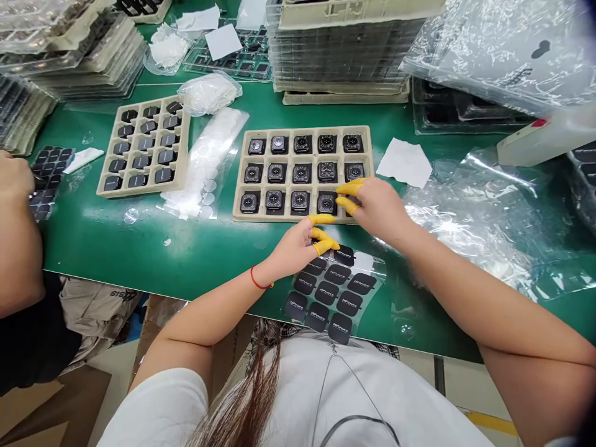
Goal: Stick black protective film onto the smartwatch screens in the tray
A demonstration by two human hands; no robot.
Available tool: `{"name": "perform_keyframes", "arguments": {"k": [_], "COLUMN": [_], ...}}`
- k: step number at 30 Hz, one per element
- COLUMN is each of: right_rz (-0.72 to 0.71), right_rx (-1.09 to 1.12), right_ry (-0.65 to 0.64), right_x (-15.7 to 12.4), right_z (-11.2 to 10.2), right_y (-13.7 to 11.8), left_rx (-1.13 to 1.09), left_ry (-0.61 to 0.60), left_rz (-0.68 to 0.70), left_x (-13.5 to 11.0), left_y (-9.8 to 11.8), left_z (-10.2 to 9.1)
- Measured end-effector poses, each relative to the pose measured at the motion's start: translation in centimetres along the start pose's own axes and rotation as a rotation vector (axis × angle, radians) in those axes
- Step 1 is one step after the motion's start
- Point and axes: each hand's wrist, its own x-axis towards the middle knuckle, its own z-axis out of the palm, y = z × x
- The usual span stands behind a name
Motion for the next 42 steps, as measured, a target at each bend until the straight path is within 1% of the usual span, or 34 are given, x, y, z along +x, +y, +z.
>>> {"name": "perform_keyframes", "arguments": {"k": [2,4,6,8,10,12,13,14,16,17,18,19,21,22,23,24,26,27,28,29,30,33,35,37,39,41,42], "right_rz": [0.006,0.05,0.082,0.045,-0.051,-0.134,-0.139,-0.11,-0.001,0.041,0.052,0.021,-0.106,-0.122,-0.068,0.044,0.346,0.446,0.503,0.523,0.531,0.593,0.635,0.621,0.528,0.305,0.134], "right_rx": [-0.008,0.034,0.137,0.248,0.305,0.37,0.431,0.515,0.685,0.723,0.713,0.664,0.554,0.521,0.484,0.433,0.268,0.186,0.12,0.077,0.051,-0.008,-0.008,0.02,0.058,0.127,0.187], "right_ry": [-0.12,-0.213,-0.234,-0.204,-0.174,-0.19,-0.195,-0.189,-0.163,-0.136,-0.097,-0.053,0.006,0.02,0.024,0.013,-0.008,-0.029,-0.055,-0.07,-0.06,0.072,0.11,0.096,0.085,0.062,0.029], "right_x": [1.0,1.5,1.2,-0.1,-1.9,-3.5,-4.2,-4.6,-5.0,-5.1,-5.1,-5.2,-5.2,-5.3,-5.3,-5.3,-5.2,-5.0,-4.8,-4.4,-3.9,-2.1,-1.0,-0.6,-1.2,-2.5,-3.3], "right_z": [0.0,-0.4,-1.0,-1.9,-2.6,-3.0,-3.0,-3.0,-2.6,-2.4,-2.3,-2.2,-2.6,-3.0,-3.4,-4.0,-4.9,-5.2,-5.4,-5.5,-5.4,-5.0,-5.1,-5.4,-5.8,-5.8,-5.5], "right_y": [-1.1,-1.9,-2.6,-3.2,-3.9,-4.2,-4.3,-4.2,-4.2,-4.2,-4.2,-4.3,-4.1,-3.6,-2.9,-2.0,0.6,2.1,3.5,4.9,6.2,9.2,10.2,9.7,7.3,3.5,1.4], "left_rx": [-0.064,-0.098,-0.104,-0.105,-0.099,-0.042,0.009,0.066,0.174,0.219,0.255,0.284,0.296,0.278,0.254,0.231,0.205,0.201,0.201,0.202,0.204,0.217,0.212,0.173,0.122,0.115,0.142], "left_ry": [0.052,0.108,0.13,0.077,0.016,0.006,0.016,0.025,0.016,0.007,0.004,0.004,0.015,0.025,0.031,0.035,0.034,0.026,0.015,0.004,-0.006,-0.011,-0.007,-0.023,-0.048,-0.039,-0.022], "left_rz": [-0.016,-0.035,-0.043,-0.031,0.011,0.056,0.074,0.093,0.133,0.148,0.158,0.156,0.14,0.139,0.14,0.137,0.115,0.098,0.084,0.077,0.077,0.099,0.096,0.067,0.043,0.055,0.074], "left_x": [0.1,0.0,0.0,0.0,0.0,0.0,-0.1,-0.2,-0.4,-0.4,-0.5,-0.5,-0.4,-0.3,-0.2,-0.2,-0.3,-0.3,-0.4,-0.5,-0.6,-0.8,-0.9,-1.0,-1.0,-1.0,-0.9], "left_y": [-0.1,-0.1,0.0,0.0,-0.1,-0.1,-0.2,-0.2,-0.3,-0.4,-0.4,-0.5,-0.6,-0.6,-0.5,-0.3,0.1,0.3,0.4,0.6,0.6,0.7,0.7,0.9,1.0,1.0,1.0], "left_z": [0.0,0.0,0.0,-0.1,-0.2,-0.2,-0.2,-0.1,0.0,0.1,0.2,0.3,0.4,0.5,0.4,0.4,0.2,0.0,-0.1,-0.1,-0.2,-0.1,0.1,0.2,0.2,0.2,0.2]}}
